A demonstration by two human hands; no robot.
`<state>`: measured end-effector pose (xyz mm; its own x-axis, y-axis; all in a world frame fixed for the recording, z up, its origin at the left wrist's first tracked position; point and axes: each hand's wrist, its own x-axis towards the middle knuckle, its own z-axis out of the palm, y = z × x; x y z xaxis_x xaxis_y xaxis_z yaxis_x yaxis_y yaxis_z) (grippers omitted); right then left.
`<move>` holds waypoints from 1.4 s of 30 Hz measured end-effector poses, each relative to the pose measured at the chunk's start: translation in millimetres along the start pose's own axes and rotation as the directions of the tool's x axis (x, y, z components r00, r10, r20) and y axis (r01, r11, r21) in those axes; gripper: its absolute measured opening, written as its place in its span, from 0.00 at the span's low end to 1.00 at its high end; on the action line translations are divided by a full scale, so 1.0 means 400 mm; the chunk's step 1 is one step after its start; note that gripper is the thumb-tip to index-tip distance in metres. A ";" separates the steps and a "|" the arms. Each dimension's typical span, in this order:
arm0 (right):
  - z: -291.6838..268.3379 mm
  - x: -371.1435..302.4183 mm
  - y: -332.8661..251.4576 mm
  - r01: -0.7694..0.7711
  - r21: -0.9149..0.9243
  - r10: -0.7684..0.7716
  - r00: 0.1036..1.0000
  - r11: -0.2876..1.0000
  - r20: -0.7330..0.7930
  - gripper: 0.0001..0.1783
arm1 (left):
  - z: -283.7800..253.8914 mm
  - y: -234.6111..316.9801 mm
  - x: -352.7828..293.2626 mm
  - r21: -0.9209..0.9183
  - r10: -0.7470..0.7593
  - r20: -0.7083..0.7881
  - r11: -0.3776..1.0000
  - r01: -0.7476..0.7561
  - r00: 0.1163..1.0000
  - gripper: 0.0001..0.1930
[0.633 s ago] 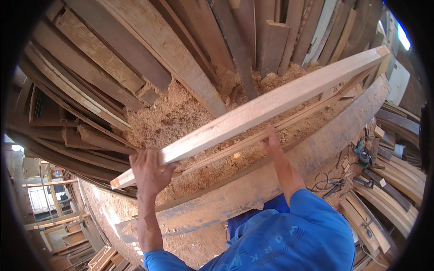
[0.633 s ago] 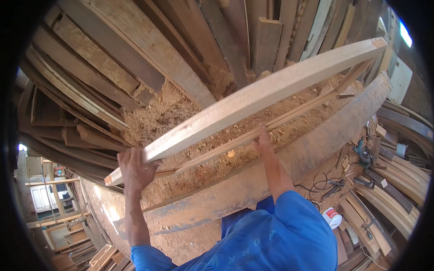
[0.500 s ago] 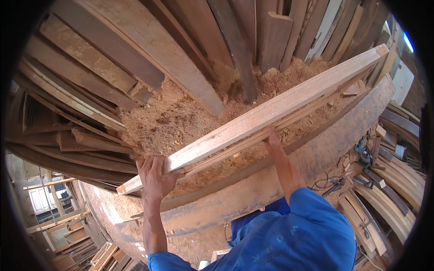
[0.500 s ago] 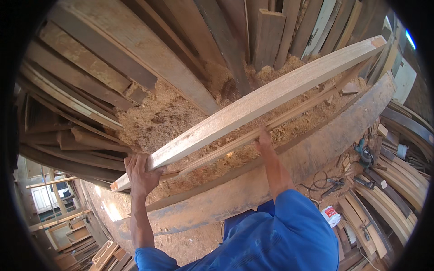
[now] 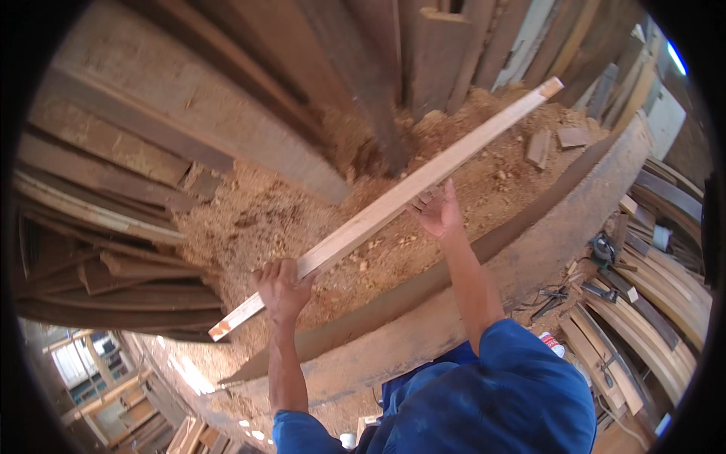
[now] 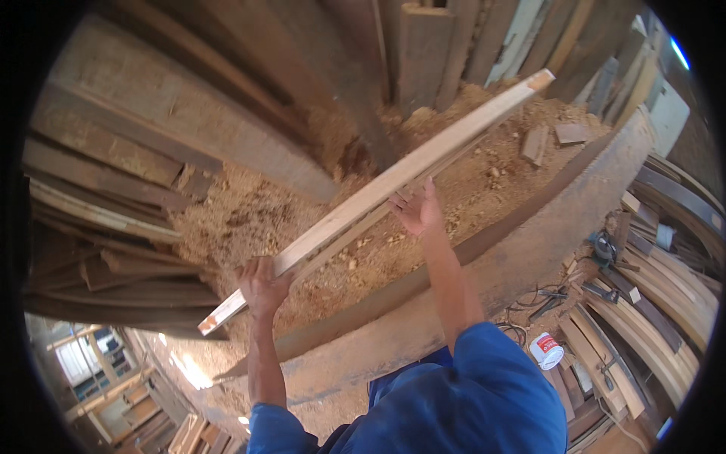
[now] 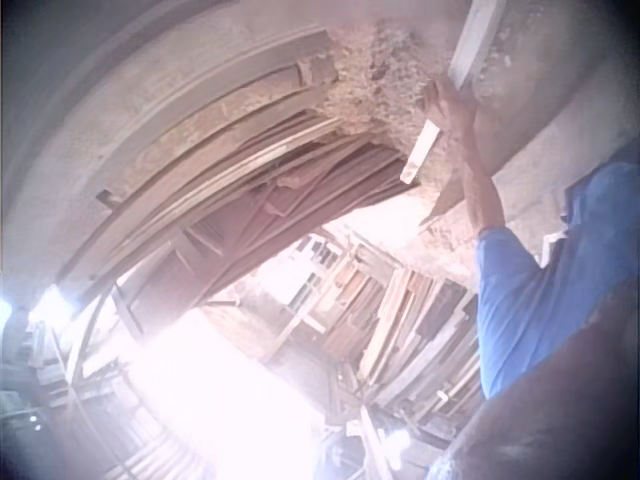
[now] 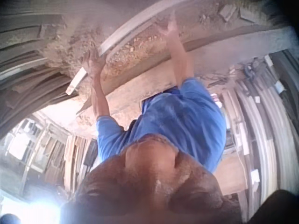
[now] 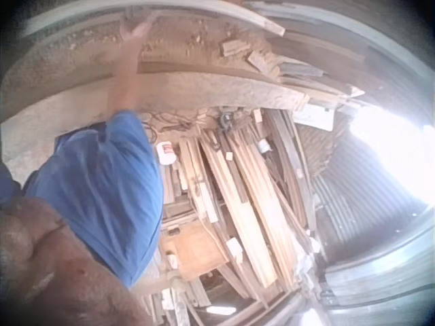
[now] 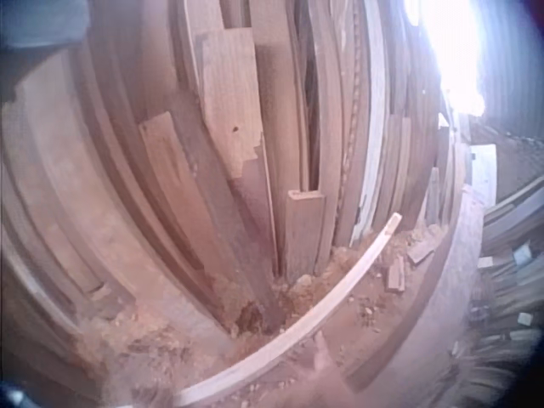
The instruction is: The person measures a wooden frame with a tape measure, marks a piece of wood with a pencil, and uses pincers to pull nails from a wooden joint.
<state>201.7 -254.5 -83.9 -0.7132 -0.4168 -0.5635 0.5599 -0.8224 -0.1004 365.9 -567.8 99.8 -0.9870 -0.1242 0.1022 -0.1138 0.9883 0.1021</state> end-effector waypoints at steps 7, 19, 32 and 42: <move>0.292 -0.005 -0.131 0.227 -0.003 -0.227 0.974 0.974 0.003 0.47 | -0.025 0.065 0.123 -0.052 0.027 -0.008 0.998 -0.027 1.000 0.20; 0.376 0.039 -0.119 0.207 -0.189 -0.132 0.929 0.960 0.346 0.57 | -0.078 -0.035 0.187 -0.011 0.003 -0.050 1.000 -0.004 0.999 0.23; 0.424 0.051 -0.037 0.121 -0.263 -0.108 0.992 0.957 0.063 0.46 | -0.102 -0.040 0.147 -0.092 -0.125 0.353 0.982 0.168 0.927 0.29; 0.415 -0.186 -0.007 0.118 -0.993 -0.018 0.993 0.008 0.118 0.25 | -0.134 0.258 0.333 -0.215 -0.063 0.722 0.926 0.311 0.689 0.33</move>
<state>183.4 -285.5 94.5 -0.7679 -0.4444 -0.4613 0.3389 0.3291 -0.8814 229.0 -487.0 176.9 -0.7548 -0.0837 -0.6506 -0.3876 0.8571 0.3393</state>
